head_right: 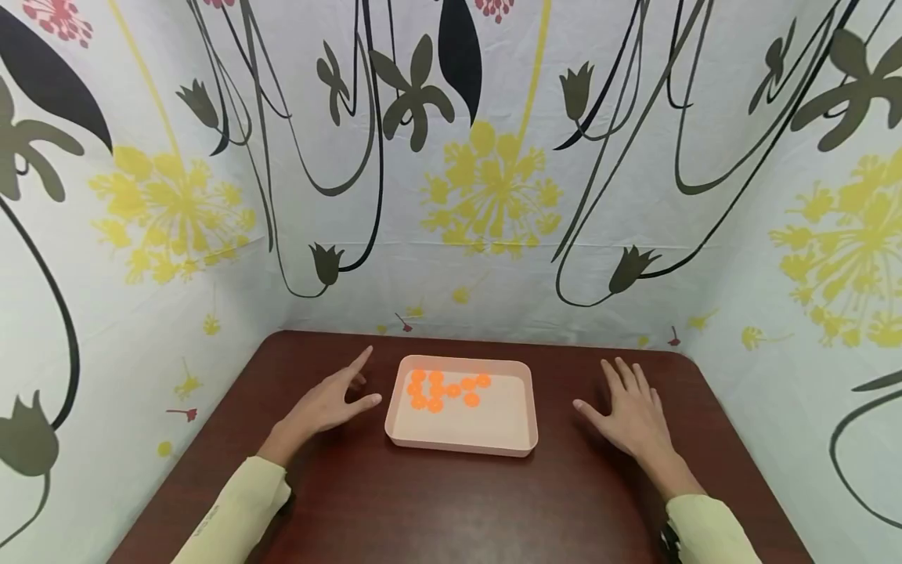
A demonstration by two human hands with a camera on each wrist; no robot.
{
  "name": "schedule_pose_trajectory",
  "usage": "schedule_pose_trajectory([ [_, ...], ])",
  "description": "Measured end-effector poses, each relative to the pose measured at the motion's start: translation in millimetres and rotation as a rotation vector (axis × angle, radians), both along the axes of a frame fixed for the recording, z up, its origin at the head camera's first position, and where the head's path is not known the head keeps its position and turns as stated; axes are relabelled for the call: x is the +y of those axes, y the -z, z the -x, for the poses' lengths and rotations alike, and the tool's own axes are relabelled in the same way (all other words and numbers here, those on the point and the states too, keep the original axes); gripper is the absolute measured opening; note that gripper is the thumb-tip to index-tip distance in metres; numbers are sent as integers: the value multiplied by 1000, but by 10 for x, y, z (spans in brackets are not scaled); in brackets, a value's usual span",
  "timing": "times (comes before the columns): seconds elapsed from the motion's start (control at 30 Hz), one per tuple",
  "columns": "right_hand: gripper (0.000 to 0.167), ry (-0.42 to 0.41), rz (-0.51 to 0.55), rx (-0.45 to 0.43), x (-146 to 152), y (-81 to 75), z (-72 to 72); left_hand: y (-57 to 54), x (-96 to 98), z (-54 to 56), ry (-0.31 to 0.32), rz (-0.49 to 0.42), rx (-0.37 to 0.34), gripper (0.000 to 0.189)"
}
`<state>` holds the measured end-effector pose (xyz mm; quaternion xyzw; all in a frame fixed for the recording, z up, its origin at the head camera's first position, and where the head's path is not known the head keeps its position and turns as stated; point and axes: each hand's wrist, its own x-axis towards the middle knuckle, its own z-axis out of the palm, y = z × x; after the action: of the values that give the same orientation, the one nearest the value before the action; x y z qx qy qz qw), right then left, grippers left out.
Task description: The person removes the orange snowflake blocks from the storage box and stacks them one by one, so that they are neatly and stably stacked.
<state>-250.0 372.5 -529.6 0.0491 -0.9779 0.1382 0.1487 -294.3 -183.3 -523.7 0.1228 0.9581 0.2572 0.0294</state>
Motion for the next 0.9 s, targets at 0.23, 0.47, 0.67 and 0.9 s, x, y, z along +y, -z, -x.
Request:
schedule_pose_trajectory([
  [0.23,96,-67,42,79,-240,-31,14,17,125,-31,36,-157,-21,98],
  [0.47,82,-97,122,70,-529,16,-78,83,284,-69,25,-286,-51,87],
  [0.67,69,-119,147,95,-742,-14,-133,135,427,-142,7,-386,-61,64],
  [0.9,66,-151,181,93,-944,-34,-141,191,496,-188,9,-476,-110,51],
])
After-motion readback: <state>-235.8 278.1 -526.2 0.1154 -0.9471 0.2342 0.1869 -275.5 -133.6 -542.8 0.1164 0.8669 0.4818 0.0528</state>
